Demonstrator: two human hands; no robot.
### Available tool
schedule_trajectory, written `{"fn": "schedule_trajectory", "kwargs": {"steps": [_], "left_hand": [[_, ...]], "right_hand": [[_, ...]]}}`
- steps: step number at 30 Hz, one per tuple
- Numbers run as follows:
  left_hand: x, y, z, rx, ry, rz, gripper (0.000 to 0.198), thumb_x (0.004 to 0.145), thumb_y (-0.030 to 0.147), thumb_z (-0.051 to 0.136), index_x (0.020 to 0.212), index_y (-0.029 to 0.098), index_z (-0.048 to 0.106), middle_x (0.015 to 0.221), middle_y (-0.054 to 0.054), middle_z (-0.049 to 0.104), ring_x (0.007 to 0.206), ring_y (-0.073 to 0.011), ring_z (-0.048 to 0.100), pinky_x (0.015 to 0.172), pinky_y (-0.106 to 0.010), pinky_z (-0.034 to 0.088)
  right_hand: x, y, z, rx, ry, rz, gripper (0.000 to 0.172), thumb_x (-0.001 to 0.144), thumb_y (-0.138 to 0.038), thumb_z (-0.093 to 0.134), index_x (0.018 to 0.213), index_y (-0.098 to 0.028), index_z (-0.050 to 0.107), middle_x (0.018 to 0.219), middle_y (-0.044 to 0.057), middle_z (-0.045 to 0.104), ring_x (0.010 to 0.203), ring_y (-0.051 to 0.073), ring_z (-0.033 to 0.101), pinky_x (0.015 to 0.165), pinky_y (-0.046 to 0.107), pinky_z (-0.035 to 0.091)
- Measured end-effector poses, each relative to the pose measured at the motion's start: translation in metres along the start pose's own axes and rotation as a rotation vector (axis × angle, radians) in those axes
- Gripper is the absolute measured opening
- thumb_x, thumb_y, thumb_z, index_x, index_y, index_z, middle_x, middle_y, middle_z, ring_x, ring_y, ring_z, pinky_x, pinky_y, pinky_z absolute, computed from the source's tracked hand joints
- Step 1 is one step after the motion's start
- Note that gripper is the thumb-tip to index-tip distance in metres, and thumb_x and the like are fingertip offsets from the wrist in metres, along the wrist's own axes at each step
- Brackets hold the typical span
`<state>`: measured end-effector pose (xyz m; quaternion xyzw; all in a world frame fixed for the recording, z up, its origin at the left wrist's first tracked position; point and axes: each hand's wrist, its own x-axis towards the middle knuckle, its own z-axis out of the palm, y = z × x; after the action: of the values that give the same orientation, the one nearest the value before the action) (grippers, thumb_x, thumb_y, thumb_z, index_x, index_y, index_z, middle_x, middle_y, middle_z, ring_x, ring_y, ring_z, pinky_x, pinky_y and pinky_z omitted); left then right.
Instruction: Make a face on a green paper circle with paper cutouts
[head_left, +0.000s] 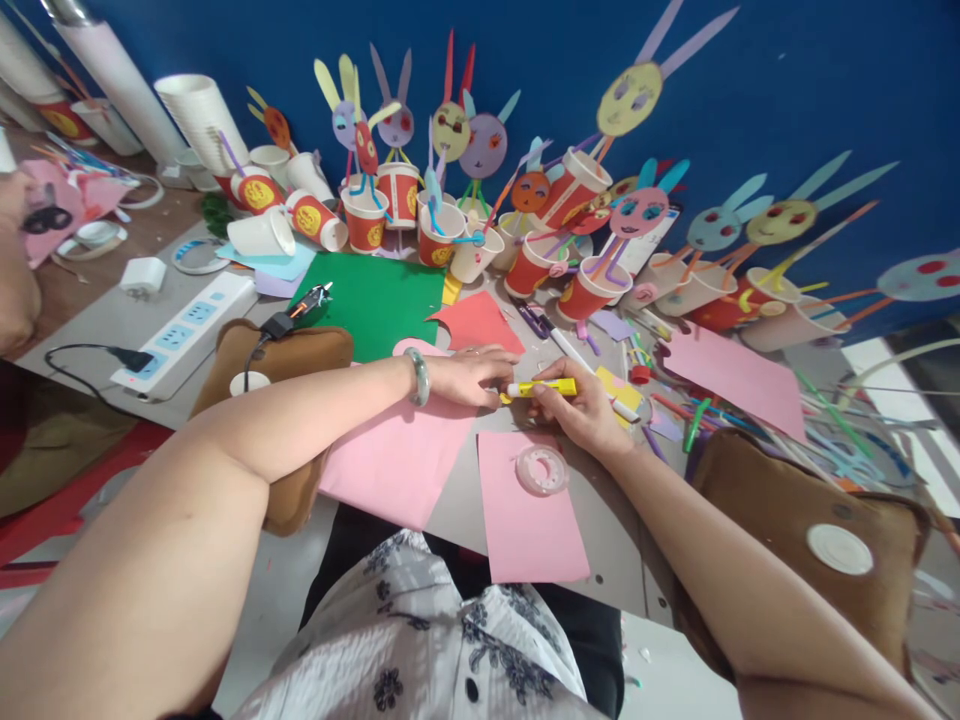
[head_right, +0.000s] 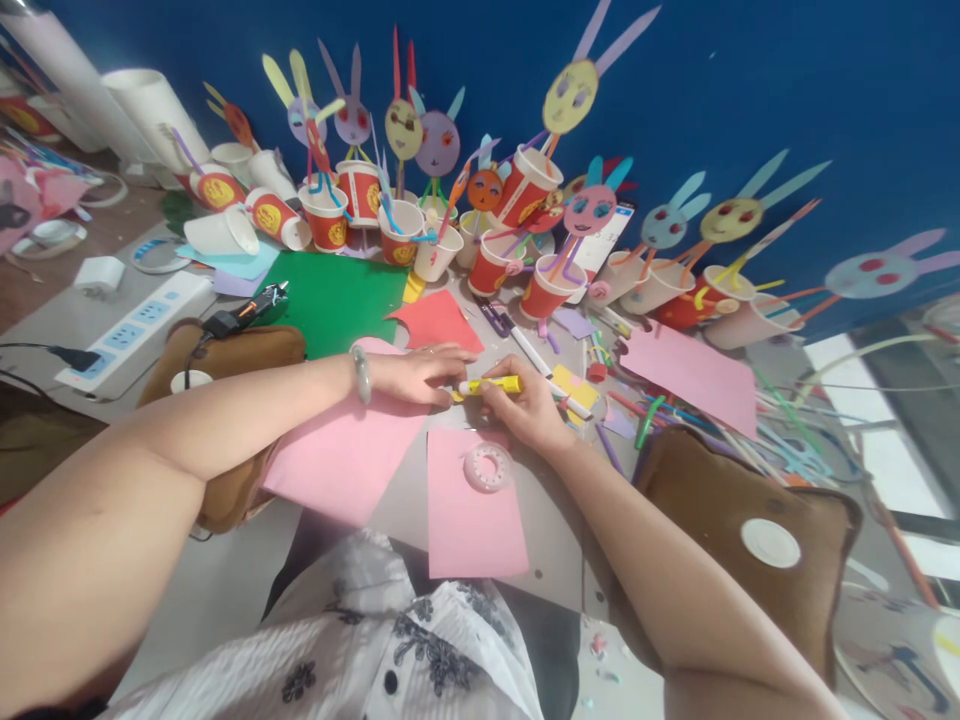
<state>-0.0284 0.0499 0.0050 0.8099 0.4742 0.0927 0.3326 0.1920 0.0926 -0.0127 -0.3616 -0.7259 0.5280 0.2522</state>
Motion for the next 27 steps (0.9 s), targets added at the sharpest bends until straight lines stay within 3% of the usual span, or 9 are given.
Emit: {"fn": "schedule_trajectory", "kwargs": {"steps": [9, 27], "left_hand": [[0.0025, -0.0057, 0.0039, 0.01, 0.004, -0.021, 0.015, 0.09, 0.027, 0.053, 0.101, 0.02, 0.062, 0.161, -0.004, 0.033, 0.152, -0.0256, 0.022, 0.122, -0.047, 0.022], [0.0046, -0.0074, -0.0007, -0.018, -0.037, -0.013, 0.017, 0.091, 0.029, 0.052, 0.095, 0.019, 0.066, 0.162, -0.005, 0.031, 0.151, -0.0264, 0.022, 0.123, -0.046, 0.018]], "right_hand": [[-0.0001, 0.0003, 0.0005, 0.052, -0.01, 0.016, 0.032, 0.081, -0.051, 0.072, 0.086, -0.025, 0.053, 0.06, -0.004, 0.058, 0.047, 0.013, 0.056, 0.048, 0.027, 0.051], [0.0004, -0.006, 0.0001, 0.025, 0.035, 0.057, 0.029, 0.079, -0.048, 0.071, 0.079, -0.025, 0.053, 0.055, -0.005, 0.058, 0.045, 0.013, 0.056, 0.046, 0.026, 0.049]]}}
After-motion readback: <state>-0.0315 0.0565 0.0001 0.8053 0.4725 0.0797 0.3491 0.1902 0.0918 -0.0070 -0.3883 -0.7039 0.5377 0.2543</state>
